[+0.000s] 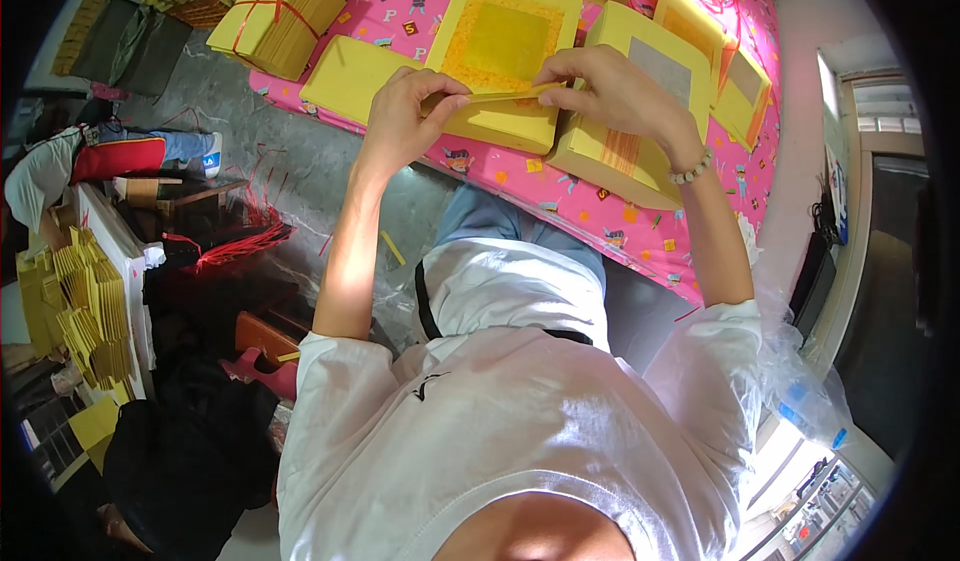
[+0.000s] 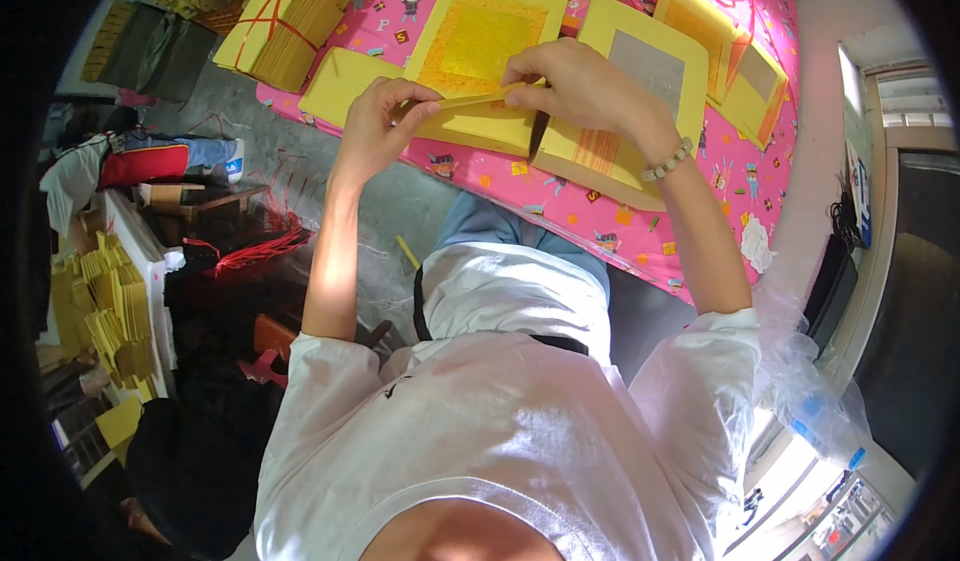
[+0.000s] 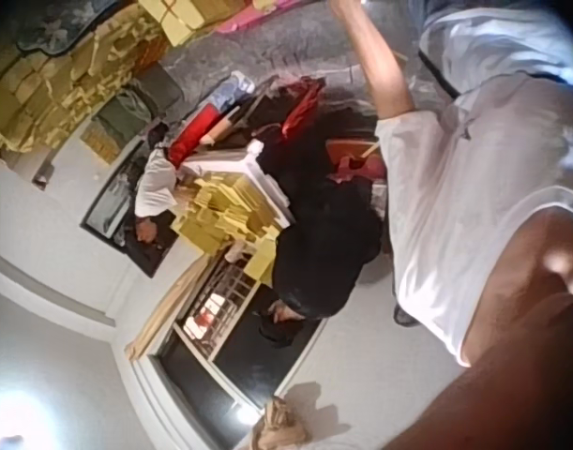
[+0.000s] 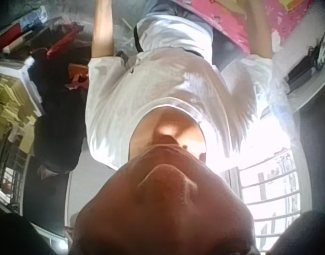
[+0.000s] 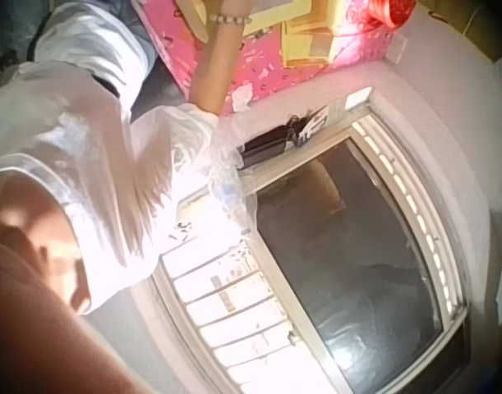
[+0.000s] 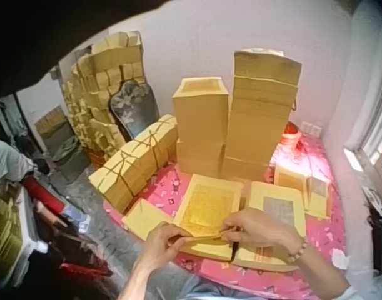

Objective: Inspecting and counting stacks of yellow ceremonial paper sheets.

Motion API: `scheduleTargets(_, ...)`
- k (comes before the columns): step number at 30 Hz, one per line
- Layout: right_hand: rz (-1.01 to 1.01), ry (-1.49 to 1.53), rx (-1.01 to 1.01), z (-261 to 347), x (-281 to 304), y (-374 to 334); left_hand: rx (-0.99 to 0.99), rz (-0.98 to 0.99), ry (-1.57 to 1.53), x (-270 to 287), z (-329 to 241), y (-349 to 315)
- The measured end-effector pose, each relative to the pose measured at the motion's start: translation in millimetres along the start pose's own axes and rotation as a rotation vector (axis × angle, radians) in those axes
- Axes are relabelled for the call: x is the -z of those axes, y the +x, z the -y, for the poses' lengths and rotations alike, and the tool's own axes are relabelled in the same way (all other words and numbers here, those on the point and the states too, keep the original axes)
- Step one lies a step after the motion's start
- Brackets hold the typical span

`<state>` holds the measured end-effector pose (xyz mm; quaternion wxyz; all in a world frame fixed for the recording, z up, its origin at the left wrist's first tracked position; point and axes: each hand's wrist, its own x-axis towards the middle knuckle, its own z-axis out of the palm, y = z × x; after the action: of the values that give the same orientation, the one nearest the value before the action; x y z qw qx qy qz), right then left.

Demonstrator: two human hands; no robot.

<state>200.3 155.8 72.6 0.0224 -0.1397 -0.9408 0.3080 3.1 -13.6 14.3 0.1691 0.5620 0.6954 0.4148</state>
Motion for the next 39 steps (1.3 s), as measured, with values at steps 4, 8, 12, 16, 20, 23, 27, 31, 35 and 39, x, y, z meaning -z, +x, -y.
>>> scheduleTargets(4,-0.107,-0.067,0.036,-2.3,-3.3,4.6,-0.086,0.073,0.13,2.4,-3.0,3.3)
scheduleTargets(8,-0.212,-0.143,0.084,0.6,-8.6,4.5,-0.156,0.067,0.246,-3.7,-24.8,6.5)
scheduleTargets(12,-0.265,-0.107,0.074,7.8,-10.0,2.4,-0.239,-0.098,0.216,-28.4,-25.6,9.9)
scheduleTargets(16,-0.49,0.056,-0.074,8.5,-17.4,-5.7,-0.159,-0.287,0.075,-40.7,-14.3,12.2)
scheduleTargets(20,-0.566,0.711,-0.306,1.4,-26.5,2.7,0.081,-0.378,-0.398,-41.1,-19.2,11.5)
scheduleTargets(23,-0.518,1.262,-0.472,13.8,-20.5,10.1,-0.037,-0.428,-0.374,-42.2,-11.1,11.1)
scheduleTargets(27,-0.414,1.505,-0.334,19.6,-18.8,14.7,-0.208,-0.356,-0.235,-45.8,-32.1,-0.2)
scheduleTargets(31,-0.406,1.565,-0.378,17.7,-16.9,4.8,-0.263,-0.197,-0.136,-43.8,-52.7,-10.4)
scheduleTargets(35,-0.495,1.506,-0.326,24.6,-10.9,-21.4,-0.392,-0.085,-0.127,-37.4,-71.5,-9.0)
scheduleTargets(39,-0.459,1.476,-0.262,26.0,2.9,-54.2,-0.426,-0.209,-0.084,-36.6,-79.8,-2.8)
